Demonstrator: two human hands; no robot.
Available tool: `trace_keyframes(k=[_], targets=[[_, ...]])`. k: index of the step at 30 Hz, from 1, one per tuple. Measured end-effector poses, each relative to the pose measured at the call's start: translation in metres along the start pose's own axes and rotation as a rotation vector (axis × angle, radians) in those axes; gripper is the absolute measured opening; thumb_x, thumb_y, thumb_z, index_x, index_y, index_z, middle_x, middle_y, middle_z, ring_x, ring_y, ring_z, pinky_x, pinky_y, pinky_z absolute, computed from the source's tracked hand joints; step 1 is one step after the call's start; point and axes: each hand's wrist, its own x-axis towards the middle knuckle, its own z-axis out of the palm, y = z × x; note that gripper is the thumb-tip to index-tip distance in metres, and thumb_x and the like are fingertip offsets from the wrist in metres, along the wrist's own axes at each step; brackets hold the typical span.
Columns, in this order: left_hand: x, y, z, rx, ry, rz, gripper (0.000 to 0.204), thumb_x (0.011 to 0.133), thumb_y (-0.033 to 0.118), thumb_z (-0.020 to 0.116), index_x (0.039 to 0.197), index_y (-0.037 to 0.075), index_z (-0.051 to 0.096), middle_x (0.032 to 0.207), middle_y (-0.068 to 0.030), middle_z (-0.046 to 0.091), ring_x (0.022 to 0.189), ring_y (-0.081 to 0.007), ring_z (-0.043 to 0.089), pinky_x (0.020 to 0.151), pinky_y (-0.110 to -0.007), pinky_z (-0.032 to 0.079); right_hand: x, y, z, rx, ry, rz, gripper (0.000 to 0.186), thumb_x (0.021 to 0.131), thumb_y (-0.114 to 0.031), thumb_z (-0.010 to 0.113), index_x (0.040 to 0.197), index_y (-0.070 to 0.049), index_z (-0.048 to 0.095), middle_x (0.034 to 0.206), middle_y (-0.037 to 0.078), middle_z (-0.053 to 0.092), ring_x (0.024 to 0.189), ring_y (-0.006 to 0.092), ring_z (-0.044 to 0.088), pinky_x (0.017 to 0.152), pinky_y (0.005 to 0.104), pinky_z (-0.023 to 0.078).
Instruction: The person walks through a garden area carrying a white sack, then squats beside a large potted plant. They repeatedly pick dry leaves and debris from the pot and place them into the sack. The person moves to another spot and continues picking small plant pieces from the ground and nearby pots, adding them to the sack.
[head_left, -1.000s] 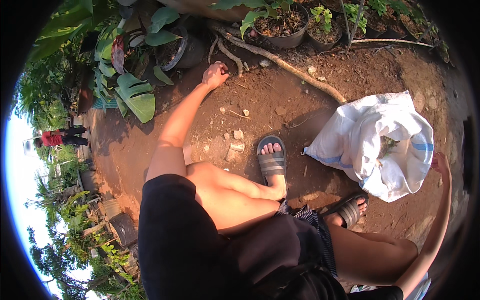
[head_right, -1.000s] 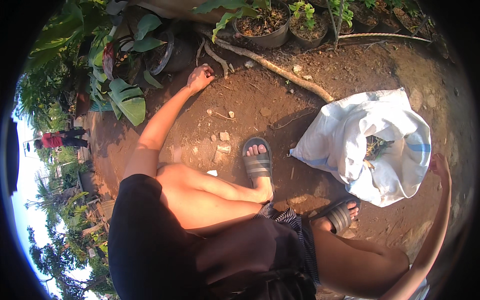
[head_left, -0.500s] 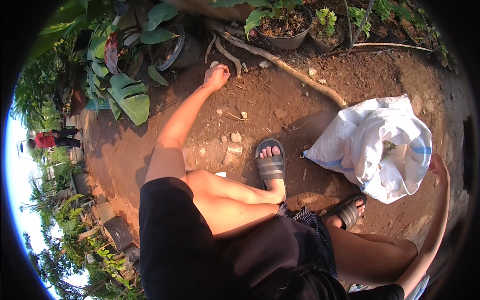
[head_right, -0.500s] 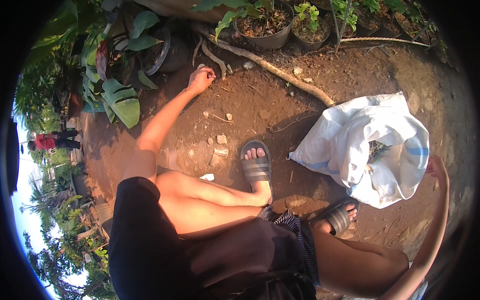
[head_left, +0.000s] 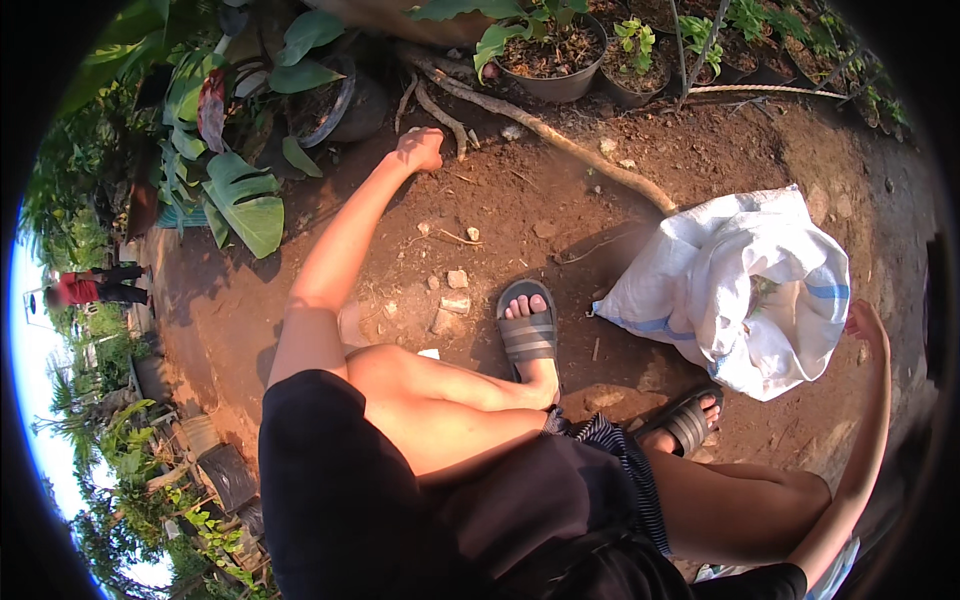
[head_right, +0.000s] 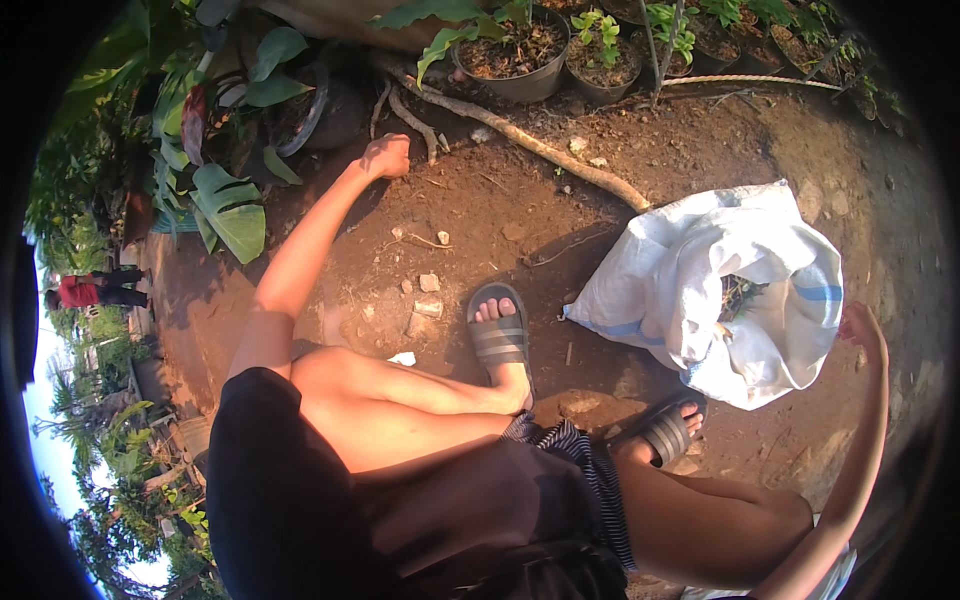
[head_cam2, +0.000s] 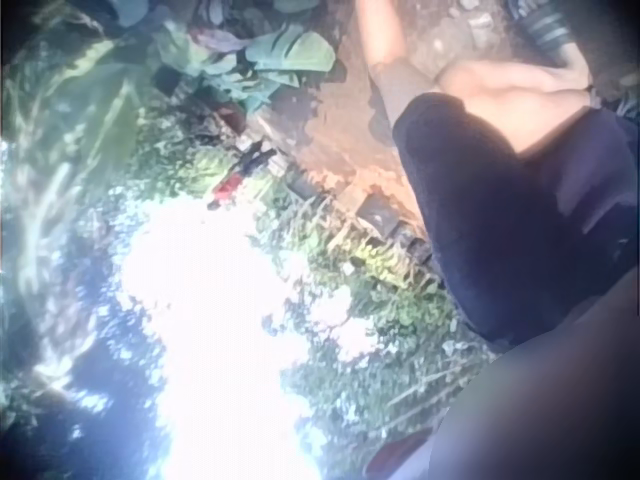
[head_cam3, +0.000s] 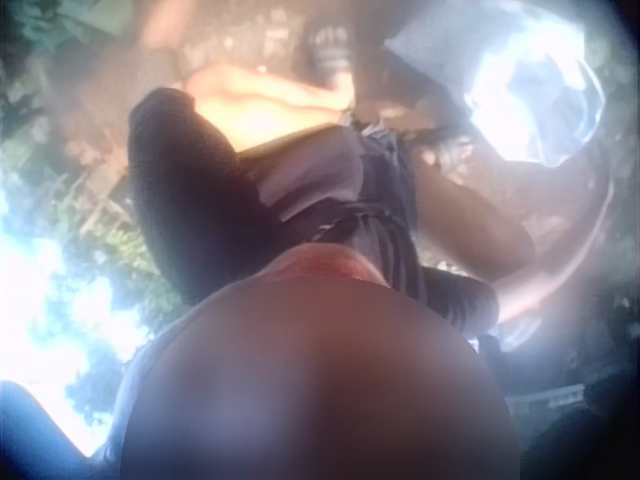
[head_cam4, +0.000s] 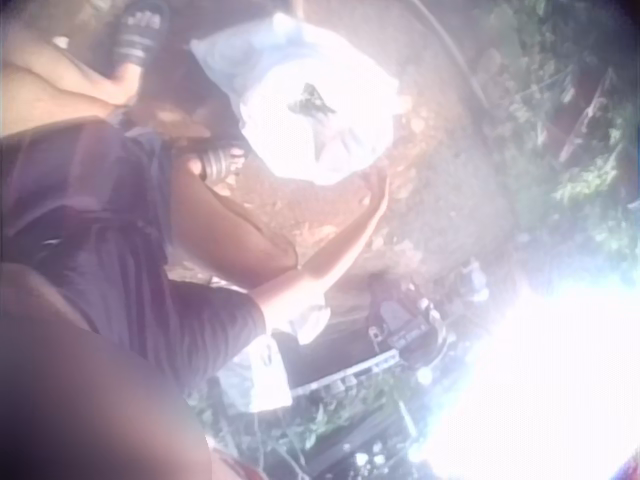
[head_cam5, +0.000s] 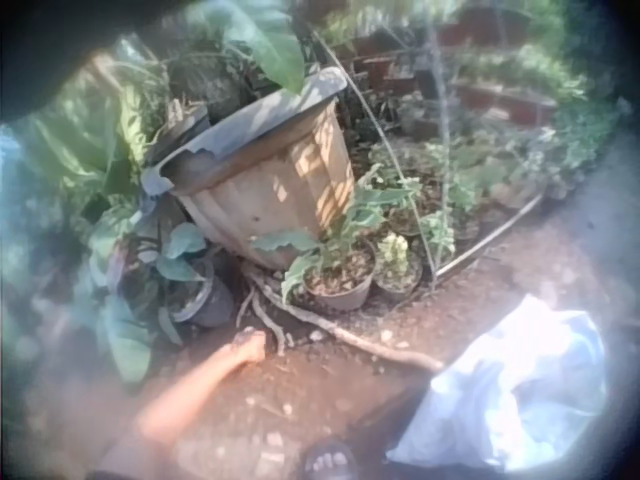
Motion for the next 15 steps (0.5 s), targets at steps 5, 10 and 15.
trace_keyframes(k=[5, 10, 15], targets=[[-0.067, 0.106, -0.117, -0.087, -0.351, 0.379, 0.012, 0.084, 0.005, 0.068, 0.093, -0.002, 0.070, 0.088, -0.0150, 0.074, 0.071, -0.0219, 0.070, 0.061, -0.036, 0.056, -0.040, -0.043, 0.002, 0.187, -0.111, -0.100, 0.078, 0.094, -0.073, 0.042, 0.134, -0.008, 0.060, 0.098, 0.012, 0.073, 0.083, 0.0213, 0.069, 0.075, 0.0386, 0.054], [-0.162, 0.264, -0.143, -0.483, 0.080, 1.381, 0.016, 0.078, 0.012, 0.068, 0.085, -0.001, 0.071, 0.073, -0.0128, 0.069, 0.070, -0.0247, 0.067, 0.066, -0.039, 0.052, -0.083, -0.092, 0.007, 0.647, -0.311, -0.131, 0.095, 0.087, -0.086, 0.038, 0.143, -0.011, 0.056, 0.118, 0.013, 0.069, 0.106, 0.0233, 0.062, 0.098, 0.0428, 0.045], [-0.203, 0.373, -0.122, -0.331, 0.638, 1.500, 0.011, 0.071, 0.010, 0.070, 0.073, -0.001, 0.066, 0.076, -0.0172, 0.067, 0.075, -0.0361, 0.070, 0.062, -0.046, 0.054, -0.099, -0.103, 0.020, 0.560, -0.208, -0.213, 0.094, 0.088, -0.086, 0.037, 0.143, -0.013, 0.055, 0.115, 0.010, 0.069, 0.103, 0.0206, 0.061, 0.093, 0.0410, 0.047]])
